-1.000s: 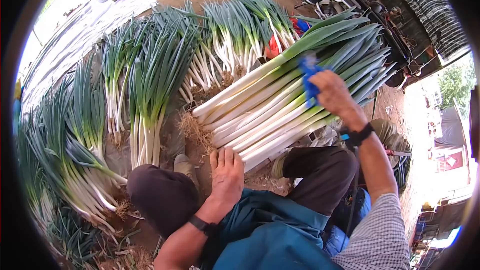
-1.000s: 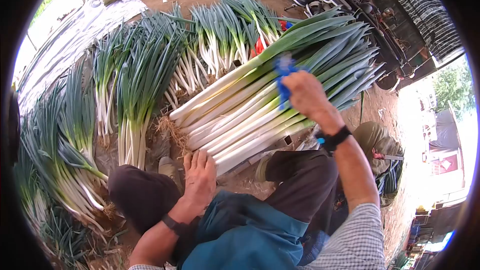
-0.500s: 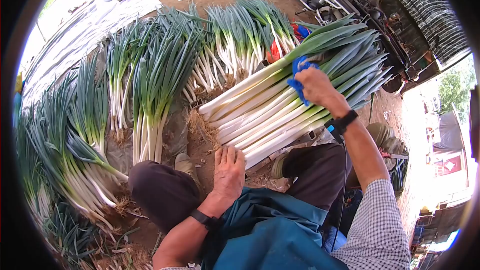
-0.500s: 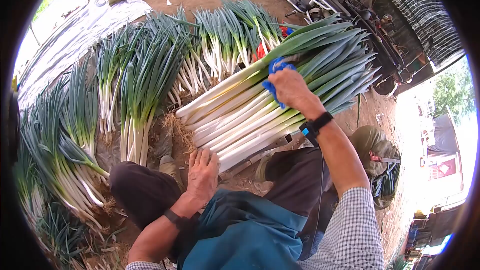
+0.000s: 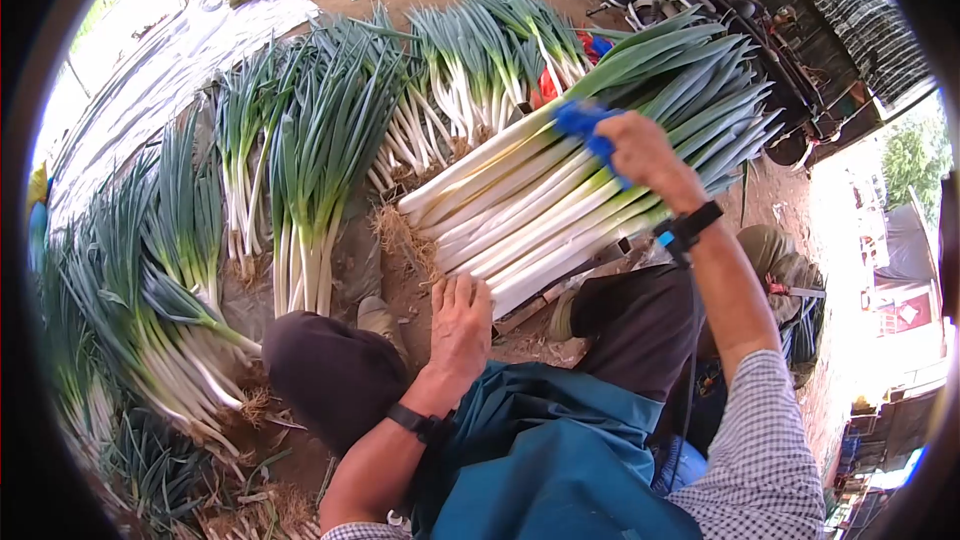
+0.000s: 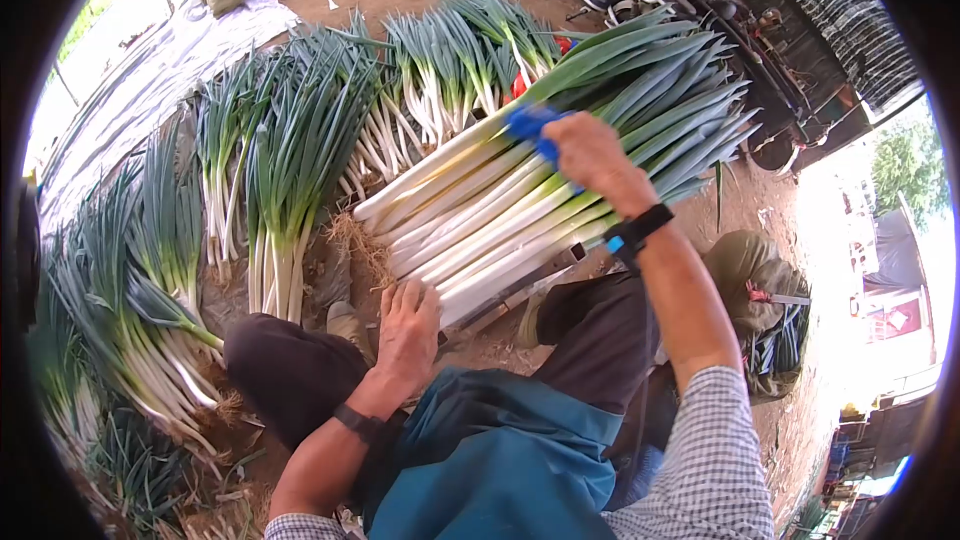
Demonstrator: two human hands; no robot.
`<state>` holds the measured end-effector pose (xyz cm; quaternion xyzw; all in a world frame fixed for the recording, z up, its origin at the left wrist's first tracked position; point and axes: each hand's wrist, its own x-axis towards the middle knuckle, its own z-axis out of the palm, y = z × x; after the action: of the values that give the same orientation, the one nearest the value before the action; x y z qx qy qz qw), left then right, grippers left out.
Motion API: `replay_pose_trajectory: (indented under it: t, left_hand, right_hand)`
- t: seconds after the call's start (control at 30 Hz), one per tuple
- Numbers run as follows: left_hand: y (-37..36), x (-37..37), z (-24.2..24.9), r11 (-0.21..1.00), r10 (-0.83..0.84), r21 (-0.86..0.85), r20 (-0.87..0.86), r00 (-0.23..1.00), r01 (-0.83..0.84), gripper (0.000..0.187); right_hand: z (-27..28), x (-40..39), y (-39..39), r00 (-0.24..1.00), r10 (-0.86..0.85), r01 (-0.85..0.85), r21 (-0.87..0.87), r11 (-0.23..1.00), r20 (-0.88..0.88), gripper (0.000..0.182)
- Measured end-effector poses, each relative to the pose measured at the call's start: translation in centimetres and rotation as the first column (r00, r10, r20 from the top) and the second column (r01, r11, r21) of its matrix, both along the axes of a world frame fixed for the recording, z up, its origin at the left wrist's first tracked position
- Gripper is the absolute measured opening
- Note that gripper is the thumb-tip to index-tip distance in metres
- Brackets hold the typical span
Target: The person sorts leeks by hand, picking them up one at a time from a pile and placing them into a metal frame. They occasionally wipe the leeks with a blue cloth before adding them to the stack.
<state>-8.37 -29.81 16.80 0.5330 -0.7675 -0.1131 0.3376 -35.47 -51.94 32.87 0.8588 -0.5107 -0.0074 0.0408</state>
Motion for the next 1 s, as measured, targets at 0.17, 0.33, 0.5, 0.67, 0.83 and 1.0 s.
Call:
replay_pose_trajectory:
  t: [0.17, 0.33, 0.5, 0.67, 0.83, 1.0]
  left_hand:
    - [0.3, 0.1, 1.2, 1.000, -0.010, 0.021, 0.104, 0.995, 0.008, 0.031]
    - [1.3, 1.9, 1.9, 0.998, 0.066, -0.016, 0.142, 0.988, -0.065, 0.018]
    - [0.7, 1.8, 0.3, 0.998, 0.005, 0.058, 0.108, 0.994, -0.011, 0.009]
    - [1.1, 1.2, 0.2, 0.991, -0.032, 0.130, 0.140, 0.990, 0.013, 0.011]
    - [1.8, 1.7, 0.3, 0.982, -0.020, 0.187, 0.054, 0.998, 0.009, 0.022]
    - [1.1, 2.5, 4.0, 0.989, 0.054, 0.135, 0.030, 0.998, -0.058, 0.024]
  right_hand:
    - [-10.1, 4.4, 6.5, 0.895, 0.252, -0.307, 0.097, 0.947, 0.368, 0.018]
    - [-9.8, 10.7, 6.3, 0.667, 0.307, -0.569, 0.198, 0.798, 0.679, 0.019]
    - [-6.4, 5.1, 2.0, 0.982, 0.173, -0.174, 0.003, 0.985, 0.070, 0.010]
    - [-13.7, 15.3, 9.9, 0.880, 0.328, -0.450, 0.379, 0.809, 0.344, 0.017]
    - [-8.8, 12.9, 11.7, 0.542, 0.104, -0.633, 0.324, 0.703, 0.834, 0.035]
    - [0.9, 0.1, 12.7, 0.402, -0.137, 0.016, 0.142, 0.990, 0.905, 0.054]
